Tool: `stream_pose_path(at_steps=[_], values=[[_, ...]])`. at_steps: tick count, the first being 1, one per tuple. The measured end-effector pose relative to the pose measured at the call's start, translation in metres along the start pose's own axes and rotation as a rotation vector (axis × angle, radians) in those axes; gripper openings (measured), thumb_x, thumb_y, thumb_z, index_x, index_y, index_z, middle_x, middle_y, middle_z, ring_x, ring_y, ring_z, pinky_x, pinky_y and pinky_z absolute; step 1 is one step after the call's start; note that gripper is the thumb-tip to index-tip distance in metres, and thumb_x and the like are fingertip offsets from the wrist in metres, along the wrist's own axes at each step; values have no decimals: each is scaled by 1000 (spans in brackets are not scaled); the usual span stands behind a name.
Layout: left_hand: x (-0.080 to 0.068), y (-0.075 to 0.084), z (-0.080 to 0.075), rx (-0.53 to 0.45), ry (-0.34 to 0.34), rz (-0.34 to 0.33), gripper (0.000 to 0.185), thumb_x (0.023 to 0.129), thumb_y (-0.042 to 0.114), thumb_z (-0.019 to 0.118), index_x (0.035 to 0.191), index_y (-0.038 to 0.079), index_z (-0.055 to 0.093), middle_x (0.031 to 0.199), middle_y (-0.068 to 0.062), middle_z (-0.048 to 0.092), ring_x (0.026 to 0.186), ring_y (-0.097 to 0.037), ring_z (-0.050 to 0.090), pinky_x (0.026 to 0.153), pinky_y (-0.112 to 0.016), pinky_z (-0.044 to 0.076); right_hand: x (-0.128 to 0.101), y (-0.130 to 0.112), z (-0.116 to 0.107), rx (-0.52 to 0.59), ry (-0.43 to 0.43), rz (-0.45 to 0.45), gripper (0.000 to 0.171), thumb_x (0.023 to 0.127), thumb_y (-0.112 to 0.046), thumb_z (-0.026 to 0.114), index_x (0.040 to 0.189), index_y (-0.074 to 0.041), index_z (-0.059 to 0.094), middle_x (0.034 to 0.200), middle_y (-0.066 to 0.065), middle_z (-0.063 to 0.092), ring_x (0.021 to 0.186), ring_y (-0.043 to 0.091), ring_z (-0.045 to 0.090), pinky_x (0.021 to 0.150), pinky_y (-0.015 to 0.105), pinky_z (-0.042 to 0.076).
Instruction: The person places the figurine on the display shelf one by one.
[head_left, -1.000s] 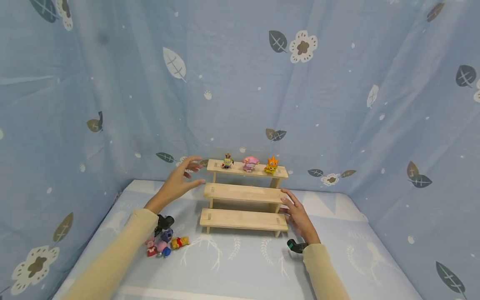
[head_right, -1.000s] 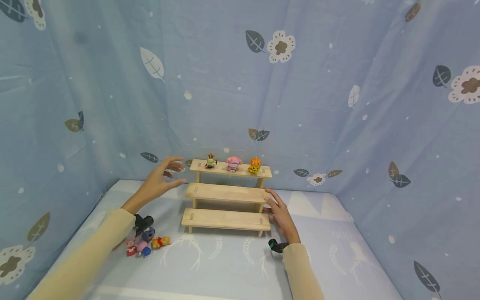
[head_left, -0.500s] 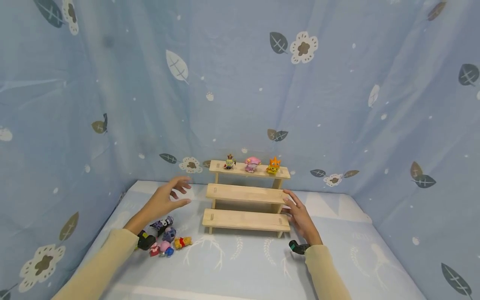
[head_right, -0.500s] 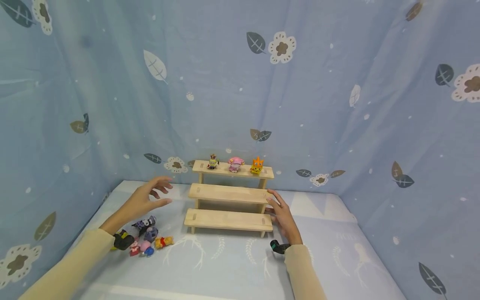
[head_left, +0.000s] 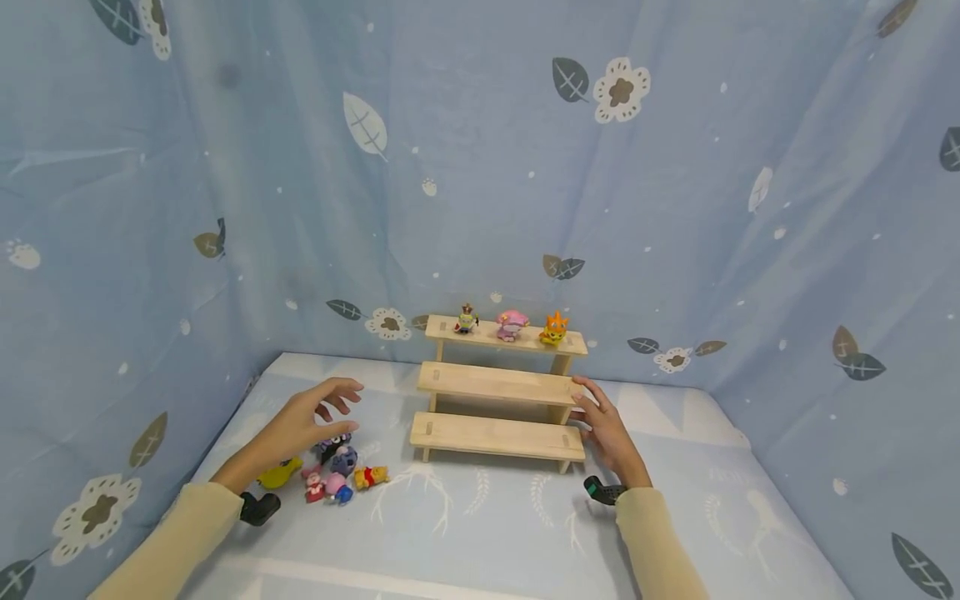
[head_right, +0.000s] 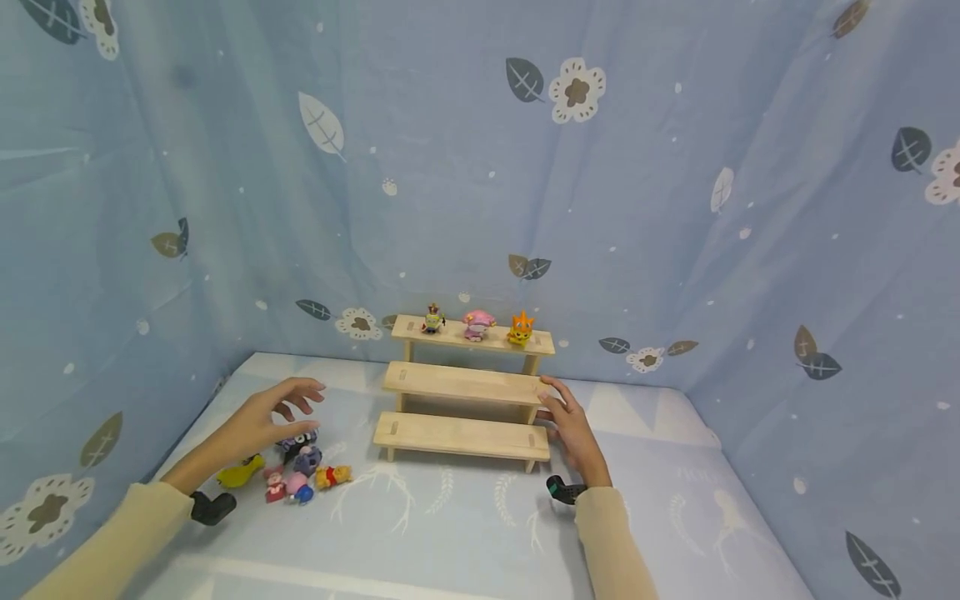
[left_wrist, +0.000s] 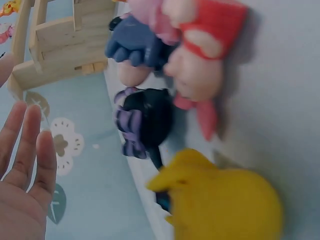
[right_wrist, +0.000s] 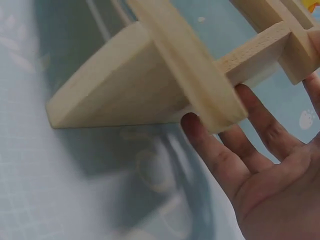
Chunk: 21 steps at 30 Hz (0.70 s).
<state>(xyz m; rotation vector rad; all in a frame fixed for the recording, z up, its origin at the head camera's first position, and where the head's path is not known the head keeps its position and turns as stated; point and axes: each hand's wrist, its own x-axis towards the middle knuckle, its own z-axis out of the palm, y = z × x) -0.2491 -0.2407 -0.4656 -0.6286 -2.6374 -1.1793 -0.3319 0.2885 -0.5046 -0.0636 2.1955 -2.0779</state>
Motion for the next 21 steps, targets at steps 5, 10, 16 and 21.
stream_pose_path(at_steps=[5,10,16,21], values=[[-15,-6,-2,-7,2,-28,54,89,19,84,137,17,59,118,-3,69,99,-28,64,83,-37,56,2,-2,-3,-7,-14,-7,55,104,-43,61,154,-29,42,150,21,47,130,41,54,87,44,55],[-27,-13,-2,-4,2,-34,52,89,19,83,135,17,59,118,-10,69,97,-27,64,81,-35,56,3,0,-6,-8,-14,-43,54,105,-40,60,154,-27,42,142,18,51,121,34,61,89,45,57],[-36,-24,-3,-9,1,-1,48,89,19,83,133,16,61,116,-8,69,95,-25,64,78,-35,56,5,-2,-7,17,-19,-45,54,105,-38,60,155,-27,41,140,18,51,123,37,58,101,54,50],[-46,-34,-2,-1,7,-12,48,87,19,85,130,15,64,114,-5,70,95,-24,64,75,-33,56,6,1,-5,26,-22,-5,55,106,-39,59,156,-28,39,146,21,48,130,42,53,97,48,53]])
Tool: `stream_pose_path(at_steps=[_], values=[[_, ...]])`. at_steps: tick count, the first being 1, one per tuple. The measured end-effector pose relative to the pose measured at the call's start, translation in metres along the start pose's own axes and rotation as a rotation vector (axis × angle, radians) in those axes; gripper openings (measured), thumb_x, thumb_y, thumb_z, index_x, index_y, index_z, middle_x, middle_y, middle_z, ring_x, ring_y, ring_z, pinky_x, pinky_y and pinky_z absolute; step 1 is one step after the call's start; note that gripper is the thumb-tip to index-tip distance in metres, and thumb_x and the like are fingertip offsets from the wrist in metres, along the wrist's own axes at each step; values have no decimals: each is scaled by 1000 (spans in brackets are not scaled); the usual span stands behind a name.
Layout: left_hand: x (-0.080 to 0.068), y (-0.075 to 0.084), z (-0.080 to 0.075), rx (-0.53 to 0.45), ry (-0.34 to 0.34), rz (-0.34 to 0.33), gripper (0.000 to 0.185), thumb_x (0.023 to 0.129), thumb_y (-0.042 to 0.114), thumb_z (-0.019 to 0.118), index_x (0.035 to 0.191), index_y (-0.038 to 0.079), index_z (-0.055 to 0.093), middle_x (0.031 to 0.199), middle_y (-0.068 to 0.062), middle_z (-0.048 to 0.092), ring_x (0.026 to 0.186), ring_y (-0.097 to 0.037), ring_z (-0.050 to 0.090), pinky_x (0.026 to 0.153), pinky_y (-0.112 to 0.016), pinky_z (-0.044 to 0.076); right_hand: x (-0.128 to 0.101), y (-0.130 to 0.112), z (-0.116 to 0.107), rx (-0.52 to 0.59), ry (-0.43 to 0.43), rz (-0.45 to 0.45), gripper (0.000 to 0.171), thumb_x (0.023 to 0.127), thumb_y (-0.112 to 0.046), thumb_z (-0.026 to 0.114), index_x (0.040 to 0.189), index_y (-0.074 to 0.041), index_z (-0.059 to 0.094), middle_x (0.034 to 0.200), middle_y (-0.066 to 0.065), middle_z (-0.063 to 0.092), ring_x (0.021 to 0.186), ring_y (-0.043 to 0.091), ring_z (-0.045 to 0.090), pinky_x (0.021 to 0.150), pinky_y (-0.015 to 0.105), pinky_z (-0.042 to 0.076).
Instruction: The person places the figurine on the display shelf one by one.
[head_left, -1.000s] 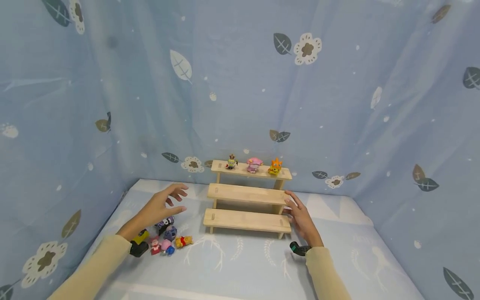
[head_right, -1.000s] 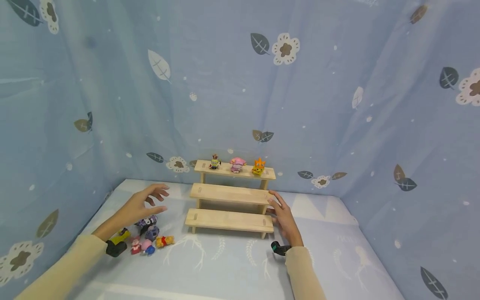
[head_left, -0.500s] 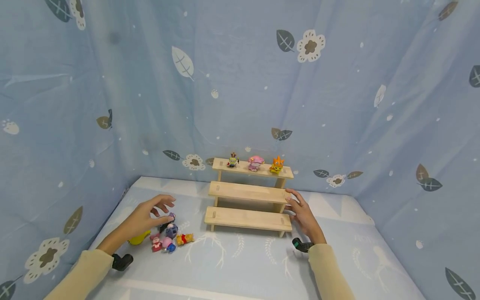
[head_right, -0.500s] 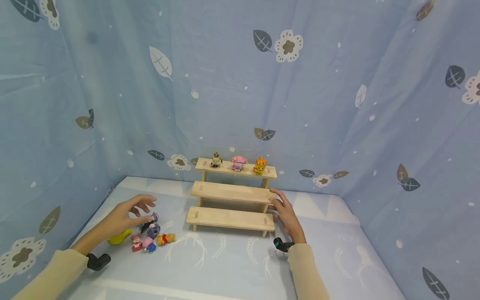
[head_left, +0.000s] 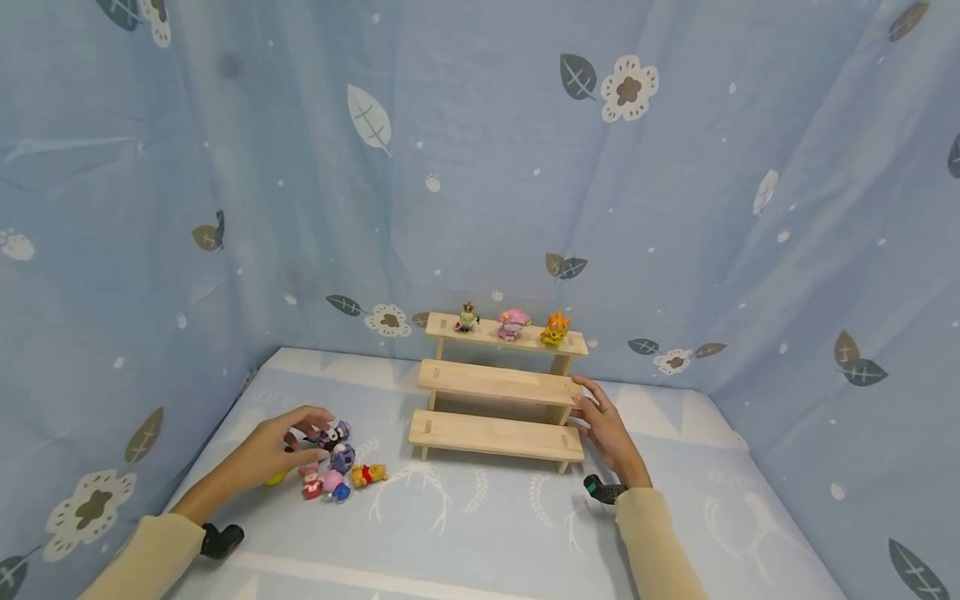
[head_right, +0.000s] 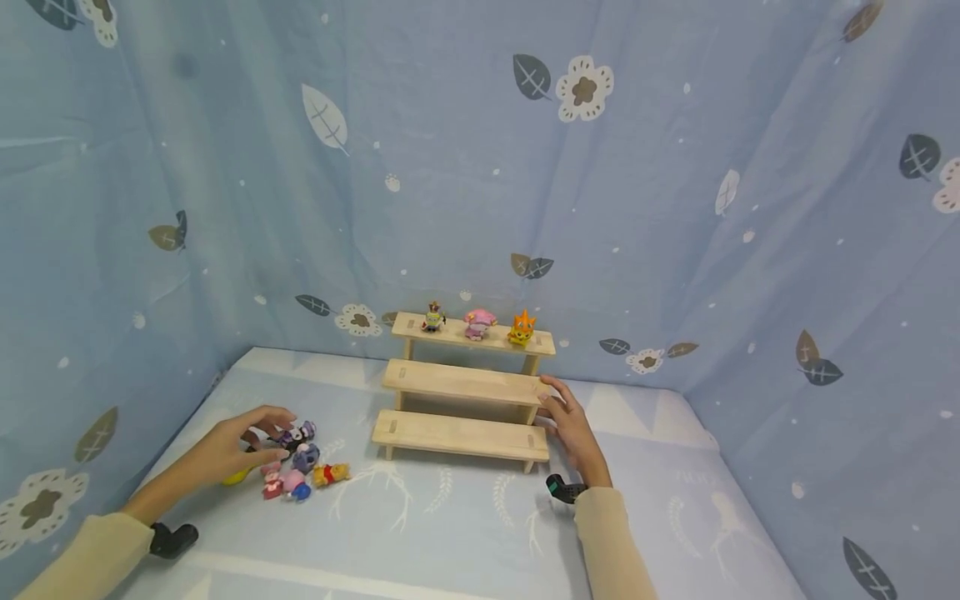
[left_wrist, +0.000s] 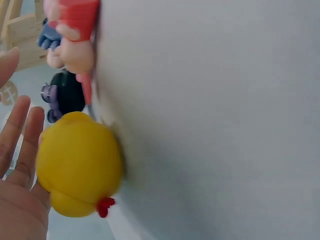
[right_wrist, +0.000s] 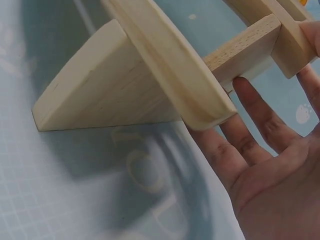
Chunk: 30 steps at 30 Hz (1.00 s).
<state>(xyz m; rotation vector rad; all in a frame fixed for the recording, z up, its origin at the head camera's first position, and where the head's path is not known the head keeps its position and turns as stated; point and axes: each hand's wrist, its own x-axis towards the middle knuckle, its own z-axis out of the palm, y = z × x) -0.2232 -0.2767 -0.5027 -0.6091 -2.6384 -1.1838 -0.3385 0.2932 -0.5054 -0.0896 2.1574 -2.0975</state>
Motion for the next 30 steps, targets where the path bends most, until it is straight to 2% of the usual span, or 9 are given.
stream_pose_path(at_steps=[6,10,13,16,20,24,30], values=[[-10,-6,-3,56,21,-17,49,85,18,87,129,12,65,117,-3,71,103,-27,64,80,-33,56,-3,1,1,30,-28,23,59,106,-40,58,159,-28,35,153,21,42,135,45,47,96,44,53],[-15,-9,-9,71,11,-62,40,87,22,85,123,15,68,118,1,70,107,-28,63,82,-34,55,-5,-1,1,45,-35,18,58,106,-37,59,159,-27,35,153,22,41,136,46,45,97,45,52],[-19,-12,-13,86,-10,-87,24,88,20,84,108,20,72,113,6,69,105,-24,62,81,-33,54,-6,-2,1,44,-31,21,58,106,-37,59,158,-27,35,153,21,42,135,45,47,97,45,52],[-24,-12,-17,94,-24,-87,18,86,17,86,97,23,73,107,9,69,100,-17,62,79,-31,54,-6,-2,0,37,-32,25,59,106,-38,59,159,-27,35,153,21,43,134,44,49,97,45,52],[-29,-12,-21,84,-54,-94,19,84,20,87,99,21,74,108,6,70,96,-11,62,75,-29,55,-6,-3,-1,38,-47,20,61,105,-39,60,159,-27,35,152,21,44,132,44,50,96,44,53],[-30,-12,-26,65,-134,-141,24,85,21,86,106,16,76,114,-1,72,101,-14,64,78,-30,57,-5,-3,-2,38,-53,22,60,105,-39,60,159,-28,36,150,18,45,131,44,51,94,43,55],[-29,-7,-39,46,-311,-149,51,78,20,91,124,8,72,129,-17,66,111,-35,64,88,-43,58,-6,-5,-2,38,-51,33,58,106,-38,59,159,-29,36,148,17,45,127,40,53,92,43,54]])
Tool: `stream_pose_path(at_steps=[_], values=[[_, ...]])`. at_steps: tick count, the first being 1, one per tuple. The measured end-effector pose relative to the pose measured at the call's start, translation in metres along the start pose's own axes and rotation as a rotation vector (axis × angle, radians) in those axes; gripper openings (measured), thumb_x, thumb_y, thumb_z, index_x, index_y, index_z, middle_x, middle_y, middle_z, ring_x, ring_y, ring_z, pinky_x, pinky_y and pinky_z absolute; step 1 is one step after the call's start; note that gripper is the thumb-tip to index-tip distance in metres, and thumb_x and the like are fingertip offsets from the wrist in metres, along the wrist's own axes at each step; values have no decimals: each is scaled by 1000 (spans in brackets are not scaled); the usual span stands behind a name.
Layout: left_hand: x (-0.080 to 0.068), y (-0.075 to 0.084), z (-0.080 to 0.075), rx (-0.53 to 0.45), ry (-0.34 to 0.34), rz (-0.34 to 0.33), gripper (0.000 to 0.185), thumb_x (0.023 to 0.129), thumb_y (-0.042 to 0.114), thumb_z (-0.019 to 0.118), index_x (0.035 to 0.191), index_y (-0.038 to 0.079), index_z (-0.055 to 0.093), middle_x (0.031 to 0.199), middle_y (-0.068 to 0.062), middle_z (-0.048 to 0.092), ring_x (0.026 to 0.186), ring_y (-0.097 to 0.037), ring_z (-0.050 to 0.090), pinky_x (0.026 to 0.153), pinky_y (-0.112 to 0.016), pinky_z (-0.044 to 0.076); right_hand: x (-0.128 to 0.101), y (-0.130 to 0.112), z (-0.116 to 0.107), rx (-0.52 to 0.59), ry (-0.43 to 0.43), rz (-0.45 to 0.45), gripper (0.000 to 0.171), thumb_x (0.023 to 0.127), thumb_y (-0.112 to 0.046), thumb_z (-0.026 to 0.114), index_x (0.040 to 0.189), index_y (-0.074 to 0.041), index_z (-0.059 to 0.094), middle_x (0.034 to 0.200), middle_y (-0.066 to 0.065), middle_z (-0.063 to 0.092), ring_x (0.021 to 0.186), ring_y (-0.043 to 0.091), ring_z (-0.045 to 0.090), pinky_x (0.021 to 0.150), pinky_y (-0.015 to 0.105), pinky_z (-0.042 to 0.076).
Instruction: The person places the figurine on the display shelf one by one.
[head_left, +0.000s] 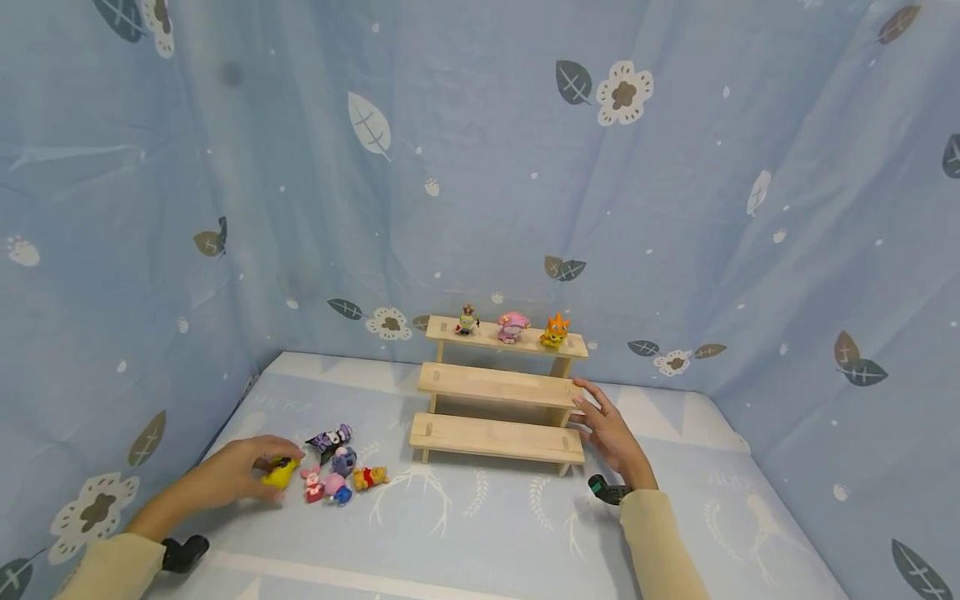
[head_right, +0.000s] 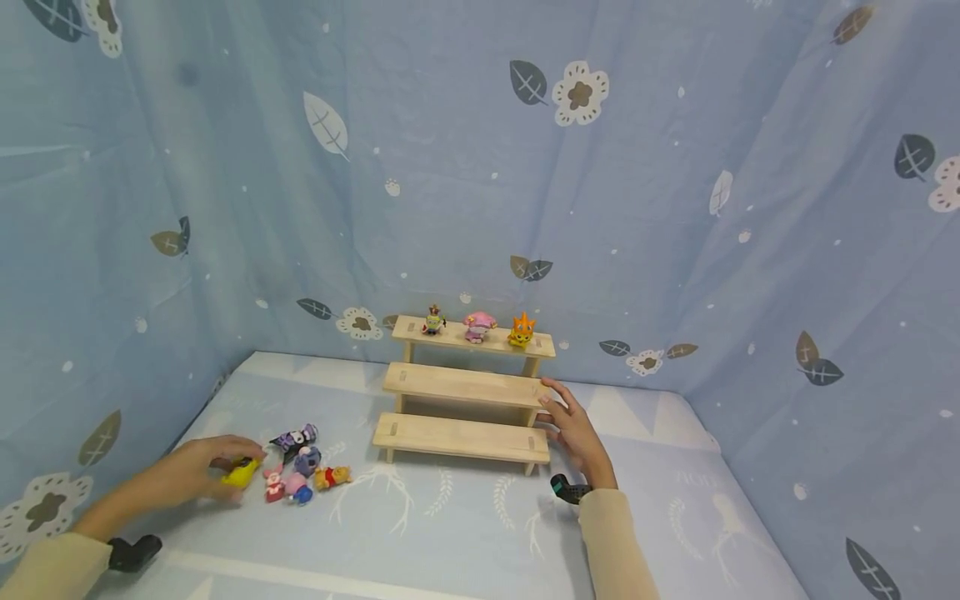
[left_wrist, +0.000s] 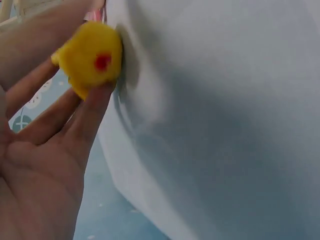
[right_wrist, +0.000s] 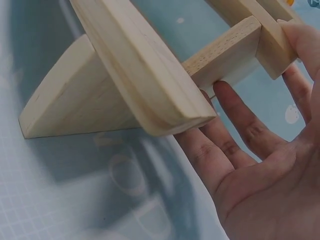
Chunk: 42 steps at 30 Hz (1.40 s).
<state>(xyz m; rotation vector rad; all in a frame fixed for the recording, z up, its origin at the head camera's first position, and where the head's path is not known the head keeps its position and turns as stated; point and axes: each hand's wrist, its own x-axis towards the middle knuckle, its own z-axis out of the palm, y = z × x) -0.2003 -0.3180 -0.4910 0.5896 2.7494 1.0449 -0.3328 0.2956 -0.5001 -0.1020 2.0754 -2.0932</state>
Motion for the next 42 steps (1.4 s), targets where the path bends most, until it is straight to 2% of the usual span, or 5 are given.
stream_pose_path(at_steps=[6,18,28,37,42], values=[[-2,2,-3,-20,-21,18,54,73,8,93,122,8,70,128,-16,63,104,-27,65,81,-37,60,0,-2,0,-12,6,8,60,105,-39,60,159,-29,36,149,17,43,120,36,56,90,42,54],[1,5,-1,161,32,95,41,84,40,84,116,18,74,111,4,66,89,-9,58,73,-33,52,-1,-2,-1,1,10,26,61,104,-39,61,158,-28,36,148,18,46,121,36,58,91,43,55],[4,13,-3,224,-3,-13,36,75,24,92,104,23,72,101,10,66,89,-13,60,73,-33,53,-4,-6,1,14,-3,43,59,106,-35,60,159,-28,35,149,17,43,122,39,55,90,43,54],[9,11,2,333,-31,21,36,77,38,90,107,28,72,91,16,61,83,-7,53,71,-34,49,-2,-3,0,11,8,28,58,106,-36,59,159,-29,36,149,16,44,123,40,55,90,44,54],[11,12,6,313,-34,-62,36,76,38,91,104,27,72,87,15,59,80,-7,51,71,-35,48,-2,-1,0,23,10,21,57,106,-36,60,158,-28,37,147,15,46,122,40,56,90,44,55]])
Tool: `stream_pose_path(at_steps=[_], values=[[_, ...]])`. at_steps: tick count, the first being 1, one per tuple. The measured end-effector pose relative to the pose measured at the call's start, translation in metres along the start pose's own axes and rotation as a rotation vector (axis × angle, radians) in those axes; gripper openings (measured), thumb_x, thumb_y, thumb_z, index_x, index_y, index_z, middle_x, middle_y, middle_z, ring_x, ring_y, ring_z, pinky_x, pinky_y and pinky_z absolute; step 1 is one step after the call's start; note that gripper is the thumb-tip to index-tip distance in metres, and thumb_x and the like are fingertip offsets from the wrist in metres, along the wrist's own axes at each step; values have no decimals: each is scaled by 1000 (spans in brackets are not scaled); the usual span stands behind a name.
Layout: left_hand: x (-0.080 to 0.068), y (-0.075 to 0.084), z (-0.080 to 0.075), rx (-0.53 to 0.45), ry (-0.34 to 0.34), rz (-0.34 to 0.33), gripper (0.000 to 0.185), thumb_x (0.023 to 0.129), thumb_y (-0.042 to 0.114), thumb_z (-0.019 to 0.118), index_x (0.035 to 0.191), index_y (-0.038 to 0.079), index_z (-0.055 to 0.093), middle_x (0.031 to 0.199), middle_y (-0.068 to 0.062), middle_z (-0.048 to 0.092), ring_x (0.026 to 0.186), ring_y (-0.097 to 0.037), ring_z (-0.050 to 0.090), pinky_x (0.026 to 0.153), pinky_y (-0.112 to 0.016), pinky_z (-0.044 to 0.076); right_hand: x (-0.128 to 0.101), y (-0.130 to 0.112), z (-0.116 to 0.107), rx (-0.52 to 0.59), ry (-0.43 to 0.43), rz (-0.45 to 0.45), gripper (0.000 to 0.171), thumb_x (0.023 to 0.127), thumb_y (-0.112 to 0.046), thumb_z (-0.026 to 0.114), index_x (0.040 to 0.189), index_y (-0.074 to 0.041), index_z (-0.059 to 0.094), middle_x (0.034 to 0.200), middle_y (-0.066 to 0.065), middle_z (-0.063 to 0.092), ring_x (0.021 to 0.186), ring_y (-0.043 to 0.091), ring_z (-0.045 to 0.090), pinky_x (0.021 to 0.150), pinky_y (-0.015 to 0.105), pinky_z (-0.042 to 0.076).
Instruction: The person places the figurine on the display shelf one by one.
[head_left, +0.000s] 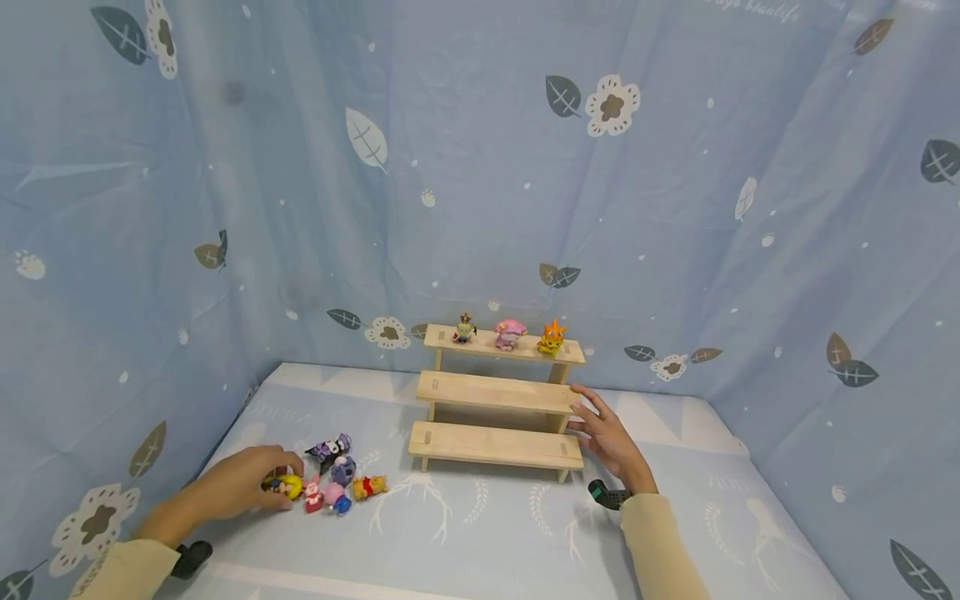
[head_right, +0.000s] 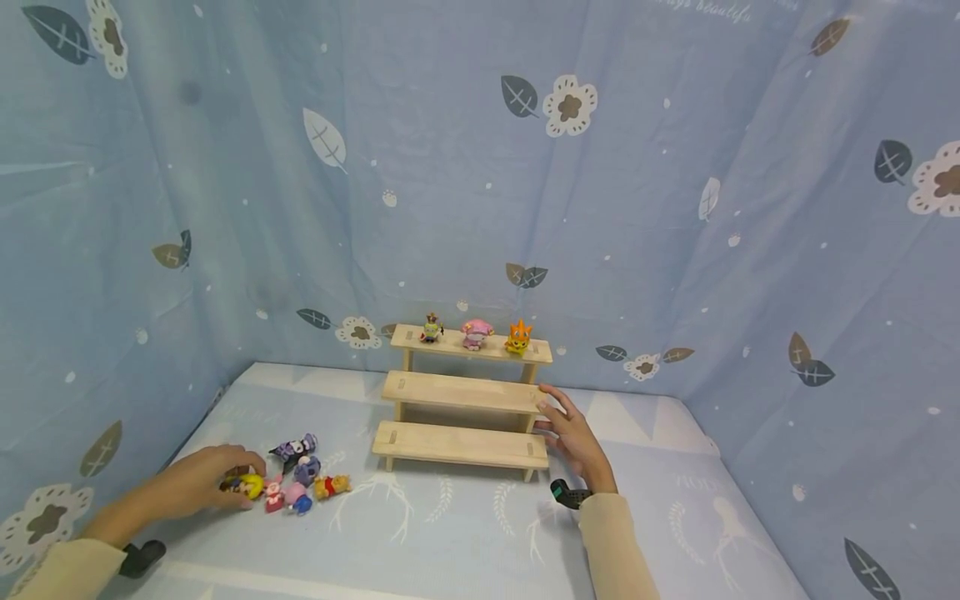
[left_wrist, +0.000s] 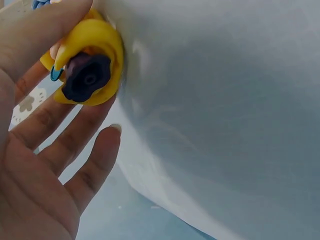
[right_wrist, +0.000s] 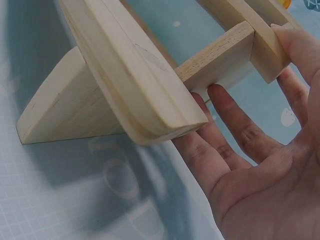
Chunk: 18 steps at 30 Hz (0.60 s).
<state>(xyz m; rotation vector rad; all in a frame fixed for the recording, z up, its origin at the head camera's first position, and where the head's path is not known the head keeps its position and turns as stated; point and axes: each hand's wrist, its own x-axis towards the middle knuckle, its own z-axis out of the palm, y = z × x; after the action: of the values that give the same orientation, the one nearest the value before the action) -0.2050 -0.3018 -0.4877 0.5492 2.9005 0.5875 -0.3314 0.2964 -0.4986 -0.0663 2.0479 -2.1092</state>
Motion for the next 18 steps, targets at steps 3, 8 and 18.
stream_pose_path(at_steps=[3,8,18], values=[[1,0,0,-41,-9,-28,36,77,35,91,103,22,71,86,14,60,78,-7,53,69,-33,49,1,1,-1,-1,0,0,57,105,-37,61,157,-30,39,147,14,47,119,37,58,90,44,55],[-1,-3,-1,-119,21,4,36,81,32,89,108,15,71,85,13,61,75,-4,53,63,-27,48,0,2,-1,-9,-6,-5,59,105,-37,61,158,-29,38,148,15,46,118,36,59,90,44,55],[5,0,-6,-194,271,83,36,85,30,86,114,13,73,87,16,67,74,-1,58,65,-25,53,0,1,0,6,4,0,57,105,-37,62,157,-30,39,149,16,45,124,41,55,90,44,55]])
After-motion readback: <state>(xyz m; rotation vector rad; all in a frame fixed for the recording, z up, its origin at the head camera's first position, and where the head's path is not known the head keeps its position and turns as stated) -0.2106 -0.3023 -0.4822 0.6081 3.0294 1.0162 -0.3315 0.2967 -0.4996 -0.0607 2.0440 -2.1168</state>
